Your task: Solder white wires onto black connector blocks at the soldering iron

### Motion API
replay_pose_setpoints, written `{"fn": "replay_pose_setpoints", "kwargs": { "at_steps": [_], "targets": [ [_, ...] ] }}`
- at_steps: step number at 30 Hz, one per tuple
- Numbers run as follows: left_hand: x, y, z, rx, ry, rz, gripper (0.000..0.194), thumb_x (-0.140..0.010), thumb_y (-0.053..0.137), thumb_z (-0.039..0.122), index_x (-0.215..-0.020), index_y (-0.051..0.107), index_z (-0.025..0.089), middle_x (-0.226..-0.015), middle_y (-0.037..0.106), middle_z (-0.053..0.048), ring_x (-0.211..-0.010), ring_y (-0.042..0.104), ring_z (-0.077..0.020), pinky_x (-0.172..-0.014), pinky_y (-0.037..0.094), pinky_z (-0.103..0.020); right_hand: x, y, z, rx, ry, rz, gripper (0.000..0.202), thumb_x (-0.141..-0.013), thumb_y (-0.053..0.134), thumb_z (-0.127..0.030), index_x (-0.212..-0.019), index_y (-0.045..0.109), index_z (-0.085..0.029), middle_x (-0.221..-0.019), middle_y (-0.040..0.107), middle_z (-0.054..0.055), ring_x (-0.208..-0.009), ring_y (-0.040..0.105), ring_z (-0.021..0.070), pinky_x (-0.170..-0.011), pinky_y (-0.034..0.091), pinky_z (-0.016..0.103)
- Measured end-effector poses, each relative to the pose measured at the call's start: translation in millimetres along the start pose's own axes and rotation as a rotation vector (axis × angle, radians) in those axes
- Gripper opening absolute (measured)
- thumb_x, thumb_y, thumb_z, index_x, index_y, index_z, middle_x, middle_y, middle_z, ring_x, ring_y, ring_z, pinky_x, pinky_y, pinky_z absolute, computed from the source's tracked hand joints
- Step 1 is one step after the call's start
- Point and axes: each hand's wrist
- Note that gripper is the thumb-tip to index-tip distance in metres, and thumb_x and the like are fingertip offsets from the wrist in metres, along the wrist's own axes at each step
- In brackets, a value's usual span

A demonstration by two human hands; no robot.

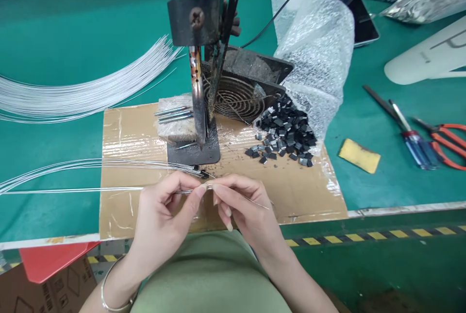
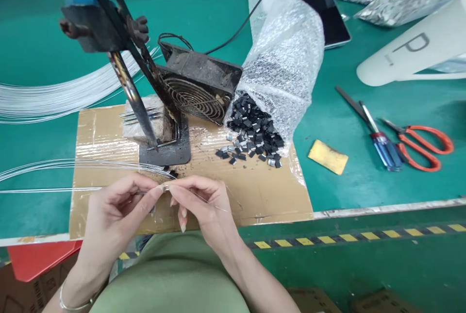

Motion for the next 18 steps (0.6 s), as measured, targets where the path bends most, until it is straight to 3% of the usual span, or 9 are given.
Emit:
{"fn": "replay_pose_setpoints", "kwargs": {
  "at_steps": [5, 18],
  "targets": [
    [1.2, 4.4, -3.4, -0.053, 0.071, 0.059, 0.012, -0.097, 0.069, 0.026, -0.086, 0.071, 0.022, -0.066, 0.061, 0.004, -0.056, 0.046, -0.0095, -0.051, 0.034, -0.024, -0.2, 1.3, 2.6, -0.042, -0.007, 0.020, 0.009, -0.086, 0.082, -0.032, -0.087, 0.085, -0.023, -0.065, 0.067, -0.003, -0.042, 0.052, 0.0039, -0.037, 0.042, 0.015],
    [0.5, 8.3, -6.9, -0.158, 0.197, 0.132, 0.011, -0.096, 0.069, 0.021, -0.086, 0.071, 0.023, -0.065, 0.060, 0.005, -0.057, 0.045, -0.0096, -0.054, 0.035, -0.024, 1.4, 7.1, 0.9, -0.056, -0.033, 0.033, 0.008, -0.086, 0.081, -0.030, -0.089, 0.086, -0.025, -0.064, 0.065, -0.003, -0.041, 0.053, 0.0032, -0.037, 0.043, 0.013]
  ]
}}
Point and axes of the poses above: each hand's wrist, its own x-axis away from the middle knuckle, its own y-axis out of the palm, z = x × y
